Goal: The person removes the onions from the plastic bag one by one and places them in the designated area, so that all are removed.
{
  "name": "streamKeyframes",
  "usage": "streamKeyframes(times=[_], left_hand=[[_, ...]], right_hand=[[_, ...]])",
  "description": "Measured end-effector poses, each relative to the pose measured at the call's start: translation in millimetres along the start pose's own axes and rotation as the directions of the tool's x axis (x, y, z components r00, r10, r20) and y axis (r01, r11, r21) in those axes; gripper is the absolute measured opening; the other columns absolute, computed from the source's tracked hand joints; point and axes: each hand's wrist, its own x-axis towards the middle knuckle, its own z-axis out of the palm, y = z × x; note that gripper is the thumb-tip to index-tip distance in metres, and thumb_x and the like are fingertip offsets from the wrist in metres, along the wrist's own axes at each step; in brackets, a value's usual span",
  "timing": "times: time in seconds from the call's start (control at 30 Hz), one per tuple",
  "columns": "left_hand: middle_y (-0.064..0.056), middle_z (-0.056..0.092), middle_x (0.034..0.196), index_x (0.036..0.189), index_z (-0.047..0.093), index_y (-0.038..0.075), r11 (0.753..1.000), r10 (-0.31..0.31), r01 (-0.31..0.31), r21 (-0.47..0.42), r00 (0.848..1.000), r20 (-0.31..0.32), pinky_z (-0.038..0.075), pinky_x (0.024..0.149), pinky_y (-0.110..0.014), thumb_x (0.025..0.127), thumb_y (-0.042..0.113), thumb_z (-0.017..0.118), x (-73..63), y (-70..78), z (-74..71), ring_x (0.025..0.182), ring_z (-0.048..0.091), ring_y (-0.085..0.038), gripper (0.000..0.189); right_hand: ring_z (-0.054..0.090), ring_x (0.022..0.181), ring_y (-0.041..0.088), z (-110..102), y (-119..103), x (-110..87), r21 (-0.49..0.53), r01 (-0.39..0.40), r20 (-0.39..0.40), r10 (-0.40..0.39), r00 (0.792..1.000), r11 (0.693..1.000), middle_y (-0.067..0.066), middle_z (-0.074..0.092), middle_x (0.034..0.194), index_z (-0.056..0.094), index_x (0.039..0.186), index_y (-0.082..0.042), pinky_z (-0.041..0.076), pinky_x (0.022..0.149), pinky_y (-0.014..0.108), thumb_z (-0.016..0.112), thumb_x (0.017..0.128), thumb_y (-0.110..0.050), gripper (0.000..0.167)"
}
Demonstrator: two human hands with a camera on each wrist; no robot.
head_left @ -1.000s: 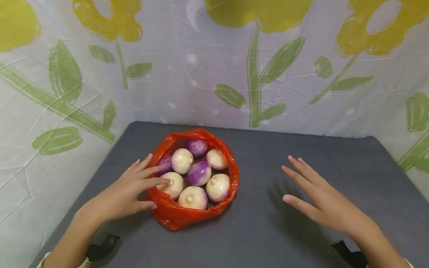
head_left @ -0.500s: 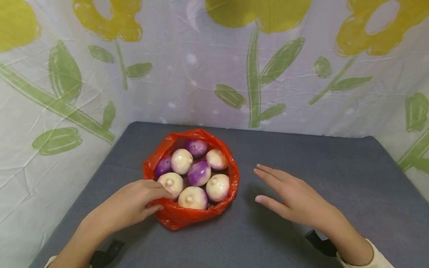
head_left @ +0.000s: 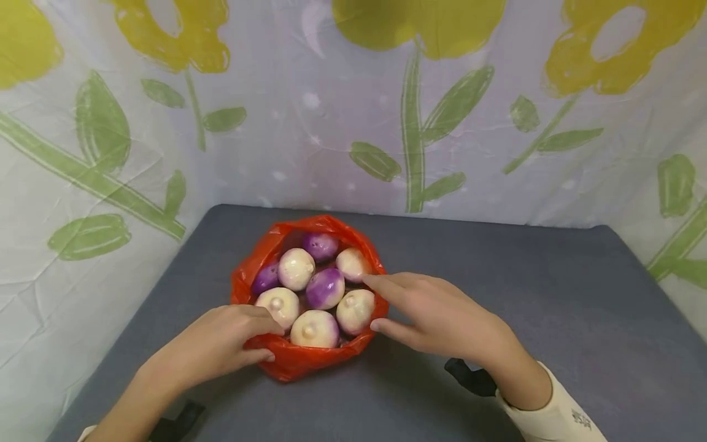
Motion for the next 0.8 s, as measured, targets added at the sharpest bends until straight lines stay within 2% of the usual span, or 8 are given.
streamKeyframes(times=[0.13,0.2,0.27,0.33,0.43,0.63,0.8], left_hand=[[0.014,0.069,0.097,0.103,0.077,0.020,1.000,-0.008,0.008,0.004,1.000,0.009,0.056,0.082,-0.040,0.080,0.025,0.085,0.5,0.3,0.1,0.087,0.063,-0.006,0.025],[0.014,0.069,0.097,0.102,0.077,0.020,1.000,-0.013,0.012,0.010,1.000,0.012,0.056,0.082,-0.040,0.080,0.026,0.085,1.0,0.4,0.3,0.087,0.063,-0.006,0.025],[0.013,0.069,0.096,0.102,0.077,0.021,1.000,-0.008,0.008,0.012,1.000,0.009,0.057,0.081,-0.040,0.080,0.026,0.085,1.1,0.1,0.6,0.086,0.063,-0.006,0.024],[0.013,0.068,0.096,0.101,0.077,0.021,1.000,0.002,-0.002,0.015,1.000,0.003,0.057,0.080,-0.040,0.080,0.025,0.085,0.9,-0.6,0.8,0.086,0.063,-0.006,0.023],[0.014,0.068,0.096,0.101,0.076,0.021,1.000,0.007,-0.007,0.011,1.000,0.002,0.057,0.080,-0.040,0.081,0.025,0.085,0.1,-1.6,1.7,0.086,0.063,-0.006,0.023],[0.017,0.067,0.096,0.101,0.076,0.022,1.000,0.004,-0.004,0.003,1.000,0.008,0.056,0.080,-0.040,0.081,0.024,0.085,-0.2,-1.2,3.7,0.088,0.063,-0.004,0.022],[0.018,0.066,0.095,0.101,0.076,0.024,1.000,0.005,-0.005,-0.012,1.000,0.014,0.057,0.080,-0.040,0.080,0.024,0.085,2.2,-2.0,5.6,0.087,0.062,-0.003,0.023]], right_hand=[[0.063,0.111,0.019,2.8,-6.9,16.3,-0.030,0.005,0.020,-0.004,1.000,1.000,0.004,0.064,0.130,0.055,0.142,-0.006,0.053,0.091,0.040,0.071,0.094,-0.030,0.056],[0.064,0.097,0.017,5.5,-8.8,24.7,-0.044,0.004,0.033,-0.003,0.999,0.999,0.002,0.067,0.118,0.059,0.134,-0.005,0.054,0.083,0.036,0.071,0.093,-0.025,0.047],[0.058,0.079,0.015,7.8,-10.6,32.6,-0.044,-0.002,0.070,0.005,0.998,0.999,0.000,0.065,0.097,0.063,0.116,-0.006,0.052,0.072,0.032,0.071,0.092,-0.021,0.030],[0.049,0.068,0.014,10.4,-12.3,39.2,-0.031,-0.019,0.120,0.022,0.993,0.999,-0.002,0.055,0.081,0.061,0.098,-0.008,0.045,0.063,0.030,0.071,0.091,-0.019,0.017],[0.044,0.062,0.014,14.8,-15.6,46.5,-0.038,-0.063,0.195,0.069,0.978,0.997,-0.003,0.046,0.072,0.054,0.084,-0.010,0.040,0.058,0.030,0.071,0.090,-0.021,0.022],[0.055,0.070,0.018,29.0,-14.8,52.8,-0.139,-0.155,0.236,0.185,0.954,0.978,0.001,0.057,0.083,0.060,0.092,-0.011,0.049,0.060,0.035,0.075,0.088,-0.028,0.023],[0.057,0.073,0.020,39.3,-9.7,54.2,-0.139,-0.156,0.233,0.185,0.955,0.978,0.002,0.057,0.083,0.059,0.095,-0.011,0.048,0.059,0.034,0.076,0.088,-0.026,0.024]])
